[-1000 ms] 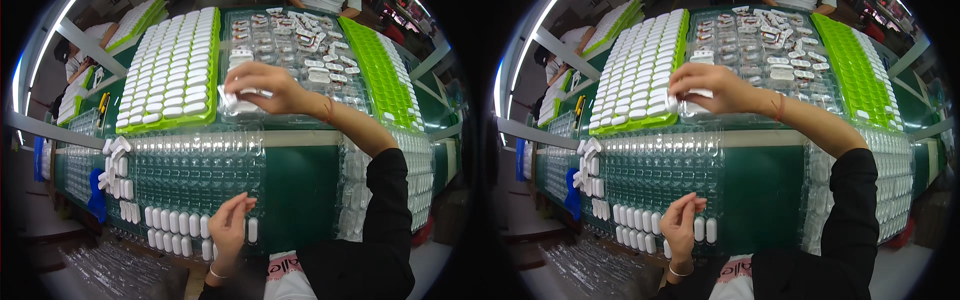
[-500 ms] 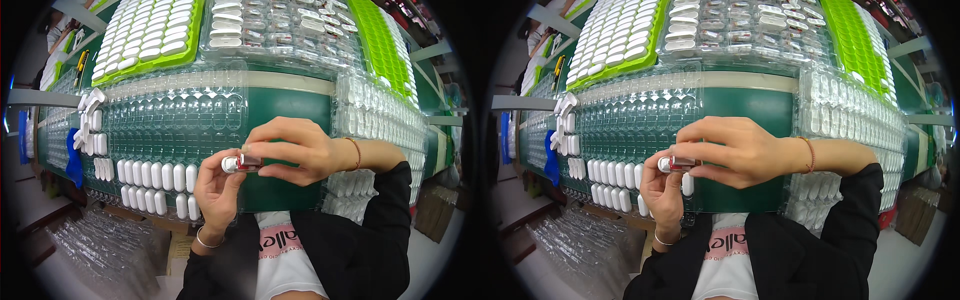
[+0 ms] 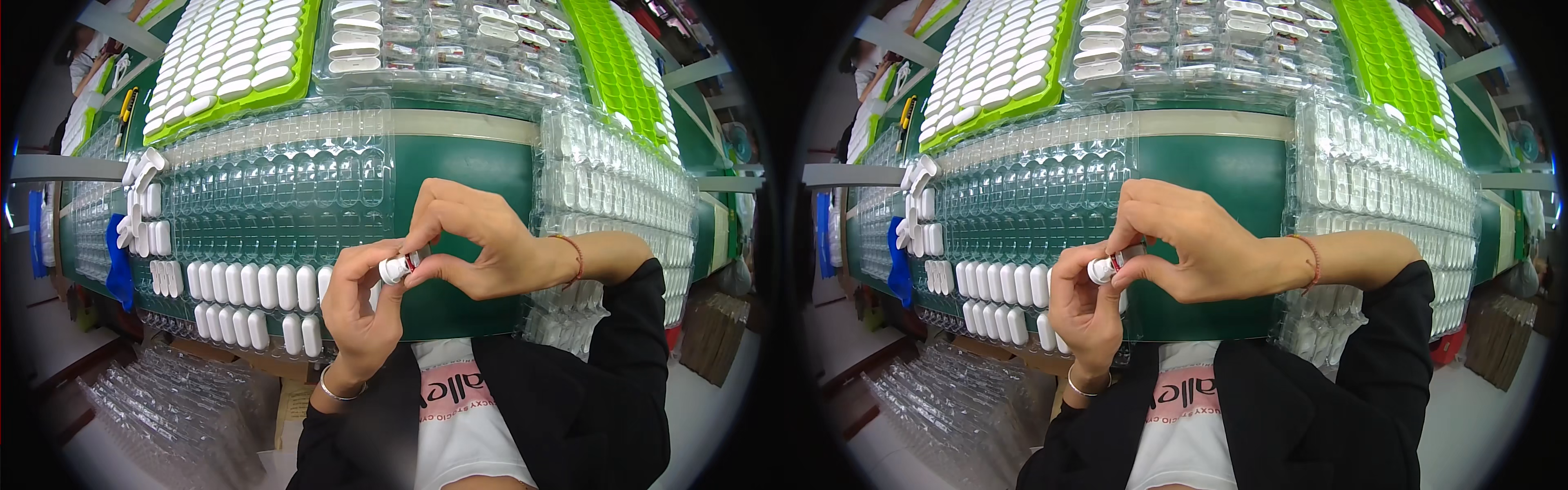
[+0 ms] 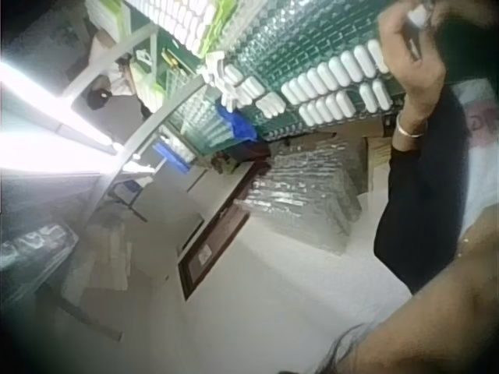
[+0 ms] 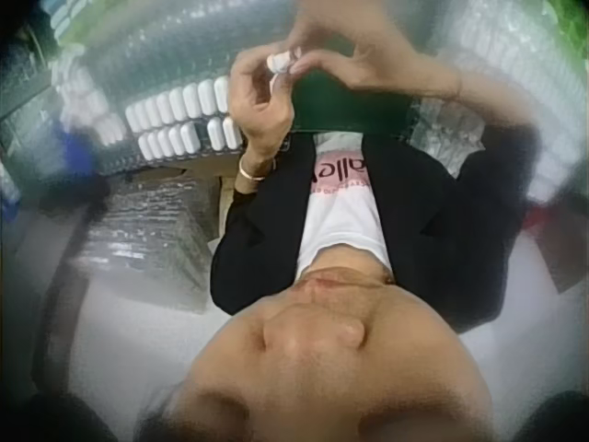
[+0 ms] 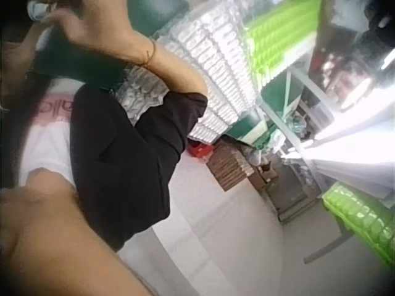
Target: The person assembles small electronic components by hand on a green workbench. They place small red and white parts into white plastic cases, close the cases, and place them into clear plastic trays. The person repeats this process for multiple units, organizing the finished items into rows on the table.
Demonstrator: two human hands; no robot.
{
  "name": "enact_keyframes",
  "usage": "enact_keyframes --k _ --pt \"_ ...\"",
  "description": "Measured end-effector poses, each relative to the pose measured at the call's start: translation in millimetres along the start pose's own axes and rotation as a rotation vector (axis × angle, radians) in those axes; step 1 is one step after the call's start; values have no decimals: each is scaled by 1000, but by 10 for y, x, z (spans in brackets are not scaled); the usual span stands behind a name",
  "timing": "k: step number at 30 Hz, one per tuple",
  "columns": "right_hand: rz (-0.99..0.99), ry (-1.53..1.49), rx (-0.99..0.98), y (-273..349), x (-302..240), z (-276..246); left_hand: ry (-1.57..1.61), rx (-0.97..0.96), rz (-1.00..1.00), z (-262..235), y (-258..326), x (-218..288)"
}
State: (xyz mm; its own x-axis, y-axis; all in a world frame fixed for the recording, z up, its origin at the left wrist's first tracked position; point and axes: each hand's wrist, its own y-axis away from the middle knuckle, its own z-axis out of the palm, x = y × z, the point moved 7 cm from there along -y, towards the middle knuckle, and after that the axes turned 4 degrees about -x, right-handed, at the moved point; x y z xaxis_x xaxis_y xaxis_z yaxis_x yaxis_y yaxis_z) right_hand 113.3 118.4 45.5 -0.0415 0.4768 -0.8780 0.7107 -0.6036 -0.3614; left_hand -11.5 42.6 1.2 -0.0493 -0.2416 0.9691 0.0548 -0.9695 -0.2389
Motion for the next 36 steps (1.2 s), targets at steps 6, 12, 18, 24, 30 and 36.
enact_keyframes --k 6,12,18,24,30,36 --pt "-90 161 40 -24 -154 29 12 102 56 59 65 31" --pt "-129 190 105 -8 -178 42 -8 190 36 69 108 30" --pt "-185 172 95 4 -245 -45 28 234 59 38 120 64" --pt "-97 -67 82 -12 -116 -84 -13 189 171 21 46 111" --pt "-30 -208 70 14 -35 -44 -54 159 231 -18 24 147" --pt "-126 -47 -10 -35 -146 -15 -45 171 142 -35 61 116"
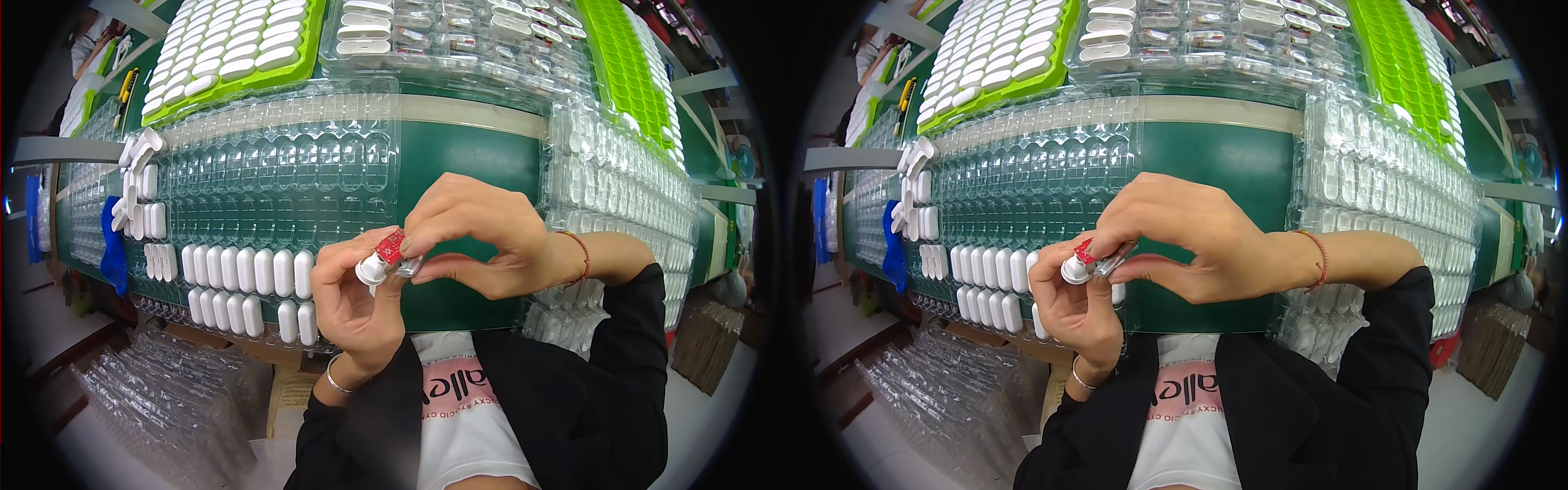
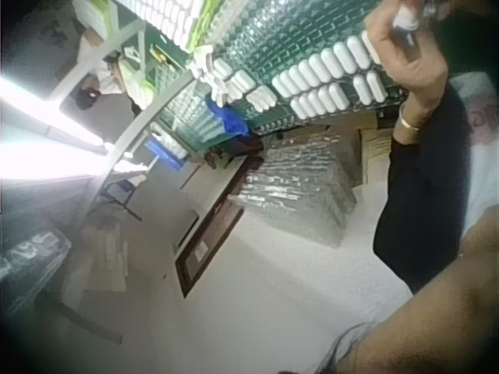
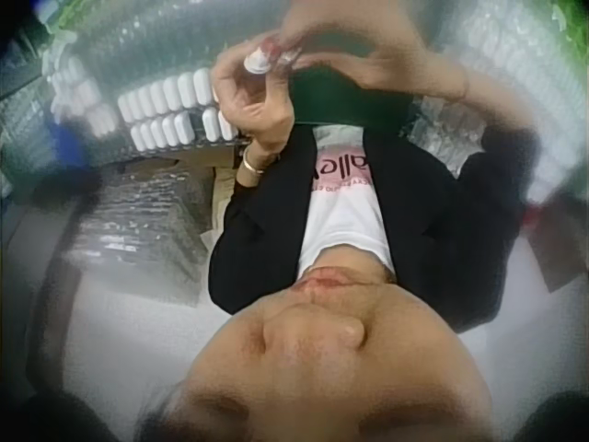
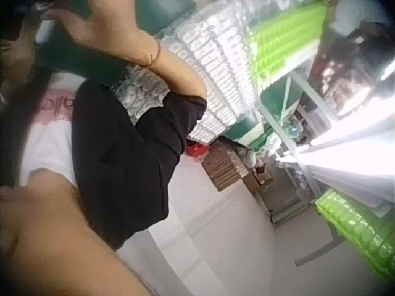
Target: The person assembles small electronic components by hand on a green workbench. They place small red and white parts into white plastic cases, close the cases, and place them into clear plastic trays. The person repeats this process for multiple units, organizing the finished items into rows on the table.
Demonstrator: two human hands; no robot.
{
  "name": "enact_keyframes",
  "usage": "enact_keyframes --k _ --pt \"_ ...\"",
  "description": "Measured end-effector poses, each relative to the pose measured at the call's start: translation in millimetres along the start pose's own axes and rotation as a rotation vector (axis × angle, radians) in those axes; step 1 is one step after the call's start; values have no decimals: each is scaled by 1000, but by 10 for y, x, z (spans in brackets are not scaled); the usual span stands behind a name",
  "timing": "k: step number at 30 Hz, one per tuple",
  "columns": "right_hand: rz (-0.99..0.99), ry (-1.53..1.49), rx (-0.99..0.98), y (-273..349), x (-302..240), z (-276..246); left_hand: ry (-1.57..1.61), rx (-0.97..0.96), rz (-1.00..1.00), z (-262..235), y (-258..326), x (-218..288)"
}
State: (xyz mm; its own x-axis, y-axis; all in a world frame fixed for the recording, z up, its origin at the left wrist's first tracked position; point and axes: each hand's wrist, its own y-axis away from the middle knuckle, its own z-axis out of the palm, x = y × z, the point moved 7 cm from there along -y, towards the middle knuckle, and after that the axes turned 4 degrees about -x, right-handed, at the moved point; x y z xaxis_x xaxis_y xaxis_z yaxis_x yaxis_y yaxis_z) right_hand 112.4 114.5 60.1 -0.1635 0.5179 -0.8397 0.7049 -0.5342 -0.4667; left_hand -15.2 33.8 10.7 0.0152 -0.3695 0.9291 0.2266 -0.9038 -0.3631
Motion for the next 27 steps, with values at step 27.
enact_keyframes --k 27 --pt "-81 182 -239 98 -18 50 -747 -430 479 -7 -174 533"
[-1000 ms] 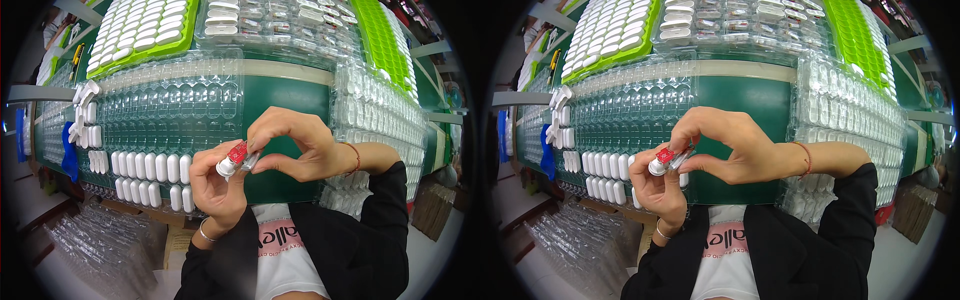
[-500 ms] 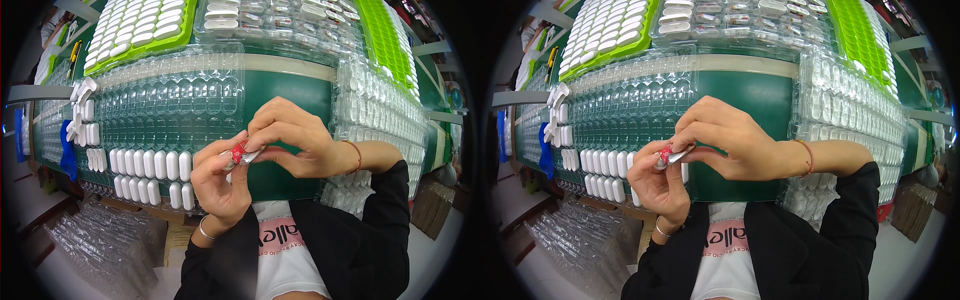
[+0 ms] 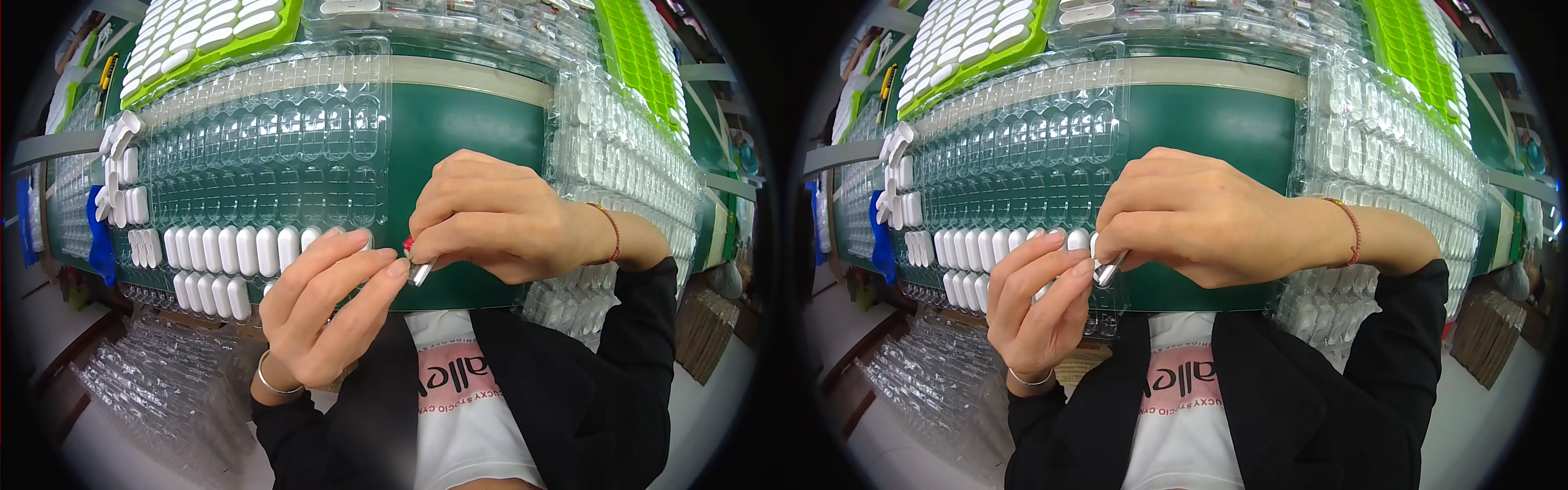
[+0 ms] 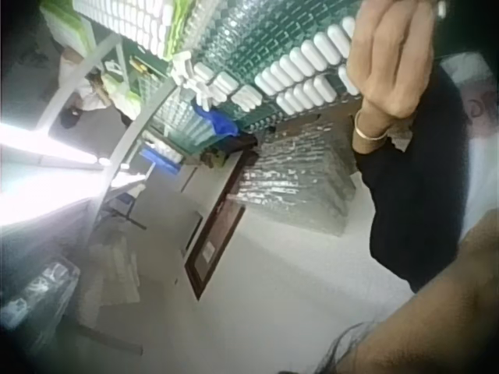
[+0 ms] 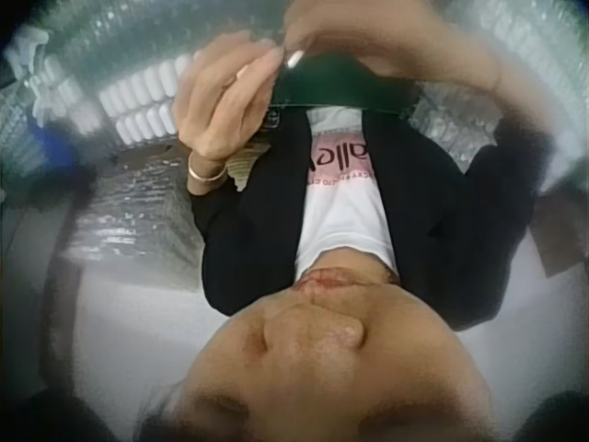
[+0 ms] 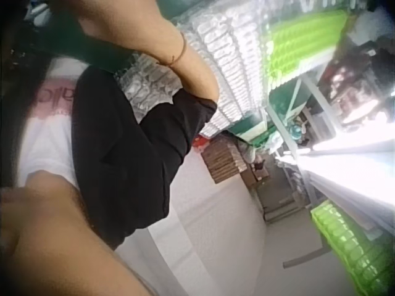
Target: The person assembles small electronic components by hand on a green workbench. They place small red and white parts into white plastic cases, close the cases, and place them into clear plastic trays. The person repeats this process for multiple units, organizing the finished items into rows on the table.
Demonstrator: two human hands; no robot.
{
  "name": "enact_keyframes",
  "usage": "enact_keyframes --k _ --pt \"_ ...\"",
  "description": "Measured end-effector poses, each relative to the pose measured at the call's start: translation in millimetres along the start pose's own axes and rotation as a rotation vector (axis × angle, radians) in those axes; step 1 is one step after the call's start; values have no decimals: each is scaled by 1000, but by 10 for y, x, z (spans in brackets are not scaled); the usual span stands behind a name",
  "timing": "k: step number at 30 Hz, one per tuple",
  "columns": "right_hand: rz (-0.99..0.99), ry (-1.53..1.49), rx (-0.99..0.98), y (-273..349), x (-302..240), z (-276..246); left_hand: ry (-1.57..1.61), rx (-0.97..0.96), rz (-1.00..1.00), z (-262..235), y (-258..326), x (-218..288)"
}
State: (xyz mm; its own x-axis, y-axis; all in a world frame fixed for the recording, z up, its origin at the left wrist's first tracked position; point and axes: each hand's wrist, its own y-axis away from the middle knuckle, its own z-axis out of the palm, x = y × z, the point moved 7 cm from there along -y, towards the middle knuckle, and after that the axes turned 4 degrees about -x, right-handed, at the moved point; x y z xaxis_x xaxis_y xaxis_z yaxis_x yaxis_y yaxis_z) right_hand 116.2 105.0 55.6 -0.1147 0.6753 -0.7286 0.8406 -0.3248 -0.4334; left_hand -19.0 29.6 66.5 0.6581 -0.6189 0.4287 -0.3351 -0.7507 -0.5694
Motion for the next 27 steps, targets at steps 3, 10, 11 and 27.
enact_keyframes --k 3,10,11,27 --pt "-6 -18 -14 12 18 16 -27 -43 39 -4 -23 12" --pt "4 -48 -60 36 43 56 -77 -143 125 19 -55 3" --pt "-34 -18 -64 46 31 54 -71 -149 123 18 -68 8" --pt "-180 73 -93 69 -90 70 443 -40 -279 48 9 -292"
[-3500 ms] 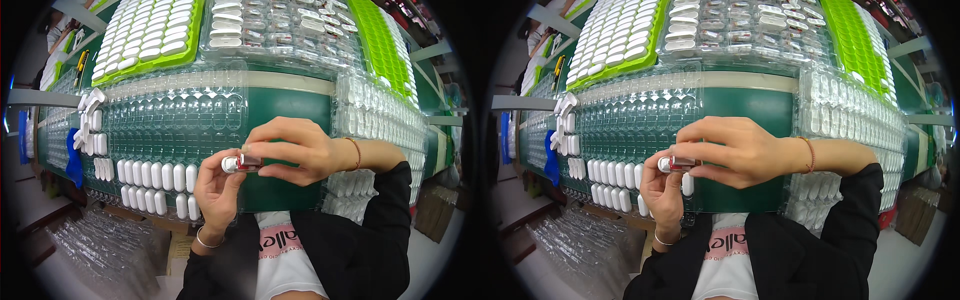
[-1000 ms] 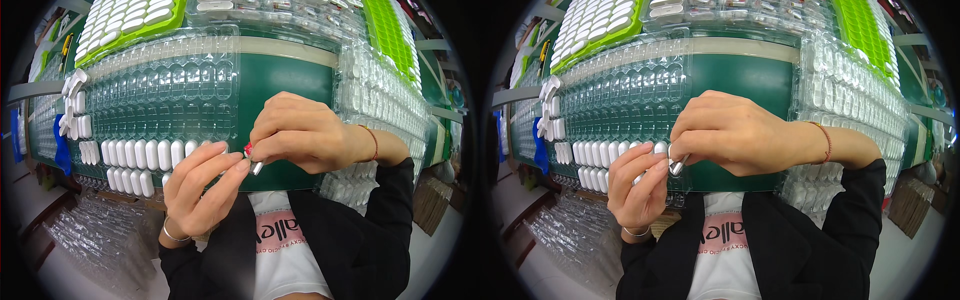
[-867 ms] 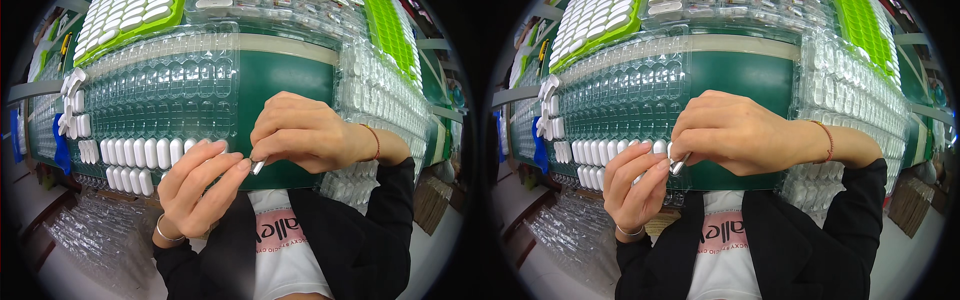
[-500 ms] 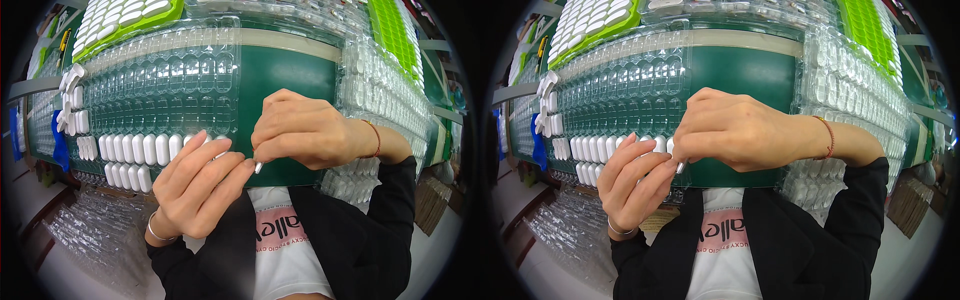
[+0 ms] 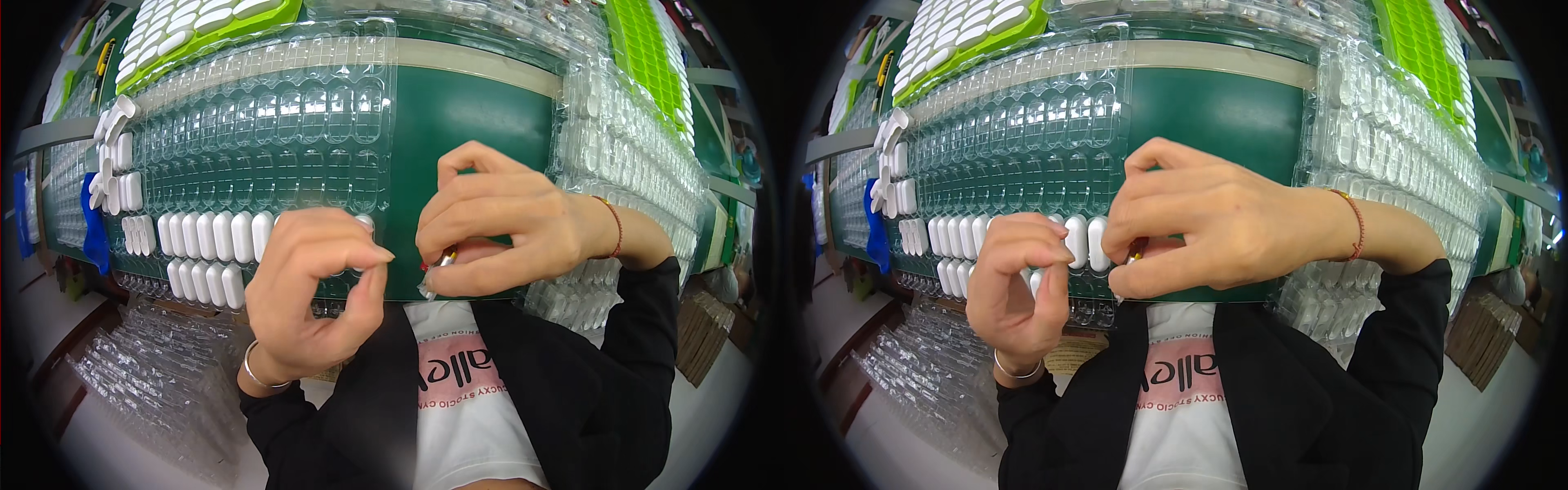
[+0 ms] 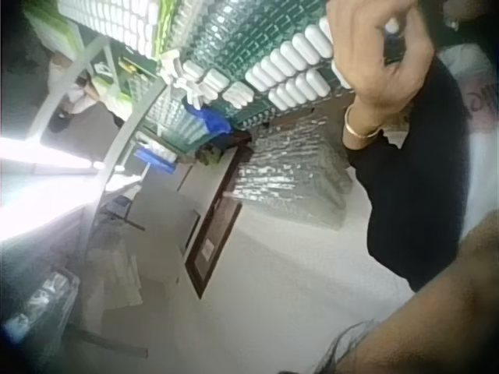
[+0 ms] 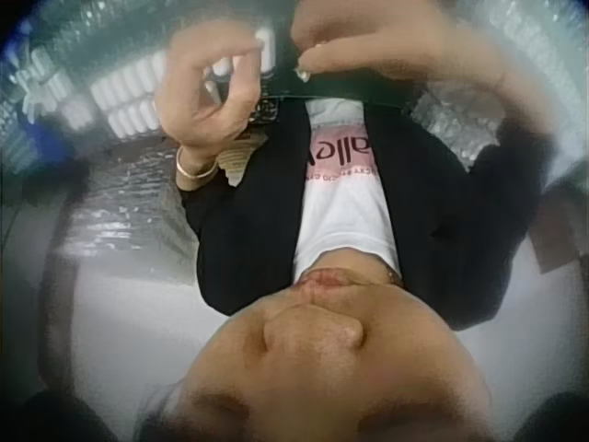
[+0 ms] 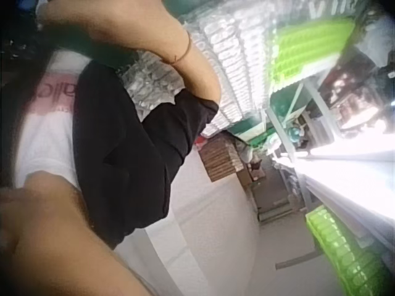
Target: The person assembles small electronic components by hand on a green workbench. They place small red and white parts into white plastic cases, close the cases, and place them into clear plastic trays. The person repeats this process for multiple units, organizing the finished items into rows on the table.
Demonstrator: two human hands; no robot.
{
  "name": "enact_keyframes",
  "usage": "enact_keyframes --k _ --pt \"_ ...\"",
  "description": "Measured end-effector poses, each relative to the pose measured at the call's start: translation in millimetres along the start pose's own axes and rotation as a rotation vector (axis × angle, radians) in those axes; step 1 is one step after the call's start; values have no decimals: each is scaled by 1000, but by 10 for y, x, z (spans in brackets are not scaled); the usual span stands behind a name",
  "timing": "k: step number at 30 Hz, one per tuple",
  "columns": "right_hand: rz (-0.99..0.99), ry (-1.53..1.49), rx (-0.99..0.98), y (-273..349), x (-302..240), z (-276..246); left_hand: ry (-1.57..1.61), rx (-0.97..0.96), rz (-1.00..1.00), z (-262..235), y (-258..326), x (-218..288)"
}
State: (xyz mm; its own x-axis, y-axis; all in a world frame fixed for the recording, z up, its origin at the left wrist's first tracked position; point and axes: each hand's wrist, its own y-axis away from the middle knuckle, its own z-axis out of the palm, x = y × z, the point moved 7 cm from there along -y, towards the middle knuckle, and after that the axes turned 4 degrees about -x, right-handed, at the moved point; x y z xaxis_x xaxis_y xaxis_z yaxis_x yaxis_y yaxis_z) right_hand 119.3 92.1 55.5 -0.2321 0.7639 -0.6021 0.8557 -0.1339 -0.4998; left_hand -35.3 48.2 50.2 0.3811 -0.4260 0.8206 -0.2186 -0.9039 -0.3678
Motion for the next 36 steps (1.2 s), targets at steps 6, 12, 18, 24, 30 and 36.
enact_keyframes --k 6,12,18,24,30,36 --pt "-60 94 73 10 3 -32 -246 -85 163 63 -17 224" --pt "-24 62 44 9 34 -35 -467 -151 301 104 24 297" --pt "-134 198 122 31 -57 -30 -238 -127 128 123 9 152" --pt "-185 270 148 70 -79 15 -351 -55 222 180 71 209" --pt "-167 329 217 73 -64 45 -444 20 291 221 128 221" --pt "-153 446 206 90 -56 -15 -291 -32 287 265 206 335"
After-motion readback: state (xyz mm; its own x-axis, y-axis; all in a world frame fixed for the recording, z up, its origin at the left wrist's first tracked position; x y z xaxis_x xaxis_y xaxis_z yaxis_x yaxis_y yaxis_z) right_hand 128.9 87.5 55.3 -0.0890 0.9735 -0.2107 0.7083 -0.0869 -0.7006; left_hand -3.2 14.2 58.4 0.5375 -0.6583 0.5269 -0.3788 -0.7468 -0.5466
